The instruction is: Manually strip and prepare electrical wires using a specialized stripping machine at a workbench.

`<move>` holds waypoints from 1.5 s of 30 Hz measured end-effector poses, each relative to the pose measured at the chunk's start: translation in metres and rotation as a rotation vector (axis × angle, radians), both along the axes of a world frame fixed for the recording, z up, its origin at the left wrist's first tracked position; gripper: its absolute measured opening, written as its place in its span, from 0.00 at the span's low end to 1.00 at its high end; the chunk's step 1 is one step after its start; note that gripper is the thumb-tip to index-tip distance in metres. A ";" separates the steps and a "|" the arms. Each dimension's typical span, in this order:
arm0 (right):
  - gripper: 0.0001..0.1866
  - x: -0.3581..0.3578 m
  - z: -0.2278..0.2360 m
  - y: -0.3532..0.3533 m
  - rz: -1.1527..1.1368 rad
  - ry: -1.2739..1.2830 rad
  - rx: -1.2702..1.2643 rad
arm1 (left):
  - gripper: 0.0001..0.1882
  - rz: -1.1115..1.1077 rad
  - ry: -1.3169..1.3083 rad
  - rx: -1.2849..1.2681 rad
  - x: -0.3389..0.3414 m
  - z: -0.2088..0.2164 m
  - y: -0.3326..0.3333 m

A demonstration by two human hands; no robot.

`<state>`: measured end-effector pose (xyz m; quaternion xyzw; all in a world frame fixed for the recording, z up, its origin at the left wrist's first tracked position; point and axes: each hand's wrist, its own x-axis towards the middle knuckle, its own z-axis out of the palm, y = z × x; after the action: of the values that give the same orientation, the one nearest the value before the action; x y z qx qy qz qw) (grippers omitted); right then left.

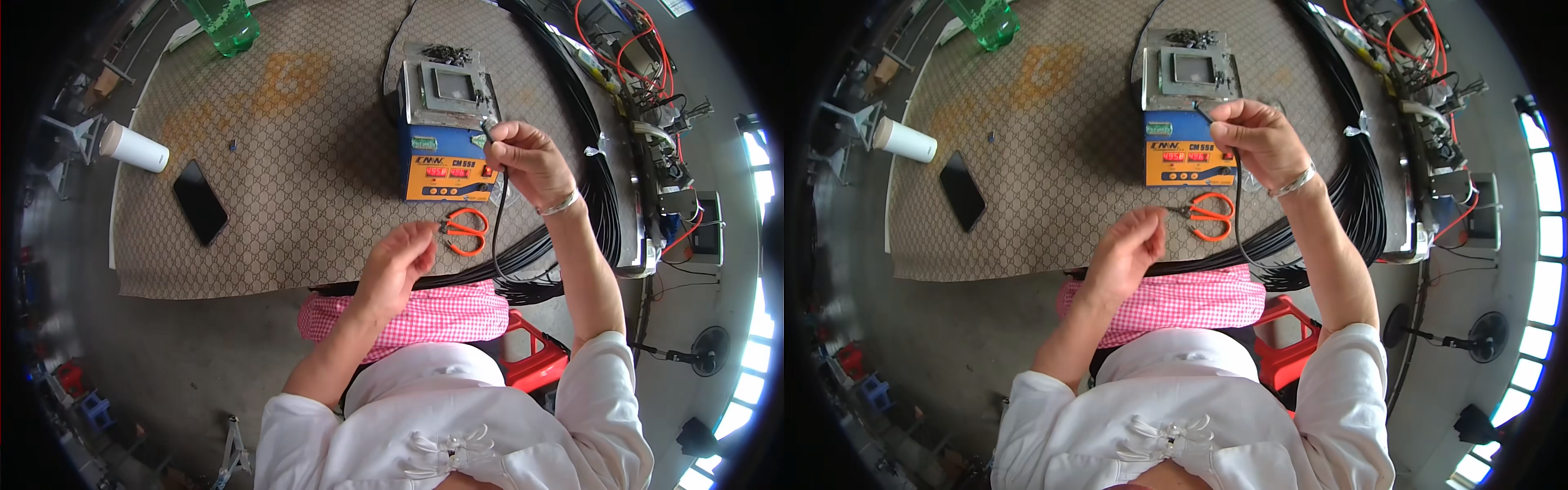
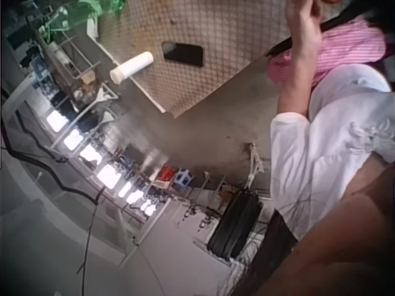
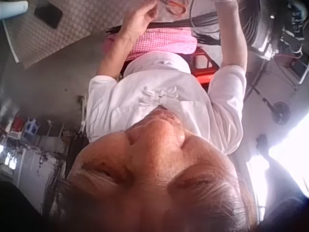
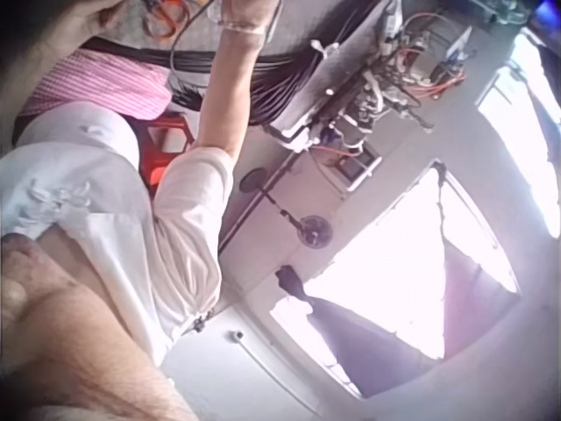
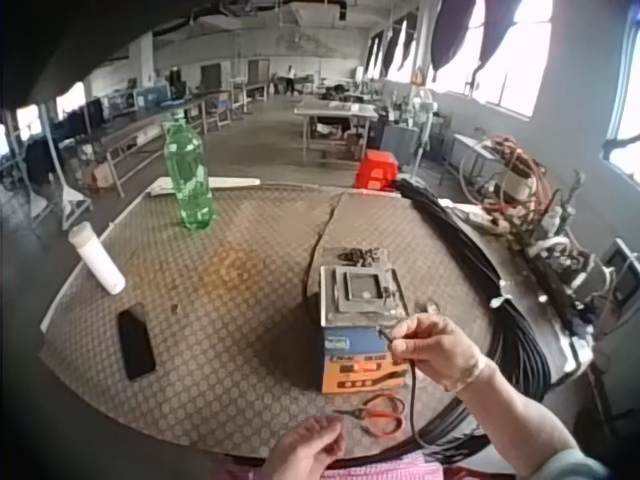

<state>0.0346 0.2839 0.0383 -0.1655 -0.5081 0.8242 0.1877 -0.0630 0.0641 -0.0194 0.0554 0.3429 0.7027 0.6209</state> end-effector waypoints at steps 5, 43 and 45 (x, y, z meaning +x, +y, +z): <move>0.07 0.004 -0.008 -0.015 -0.023 0.005 0.051 | 0.12 0.080 -0.031 0.102 -0.011 0.027 0.034; 0.09 -0.003 0.021 0.001 -0.140 -0.334 0.658 | 0.12 0.057 -0.257 0.099 -0.010 0.036 0.057; 0.08 -0.012 0.023 0.017 -0.218 -0.460 0.970 | 0.11 0.031 -0.222 0.088 -0.007 0.030 0.053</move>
<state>0.0231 0.3014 0.0610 -0.2876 -0.8376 0.4136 0.2111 -0.0695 0.1173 0.0105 -0.0008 0.2416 0.7285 0.6410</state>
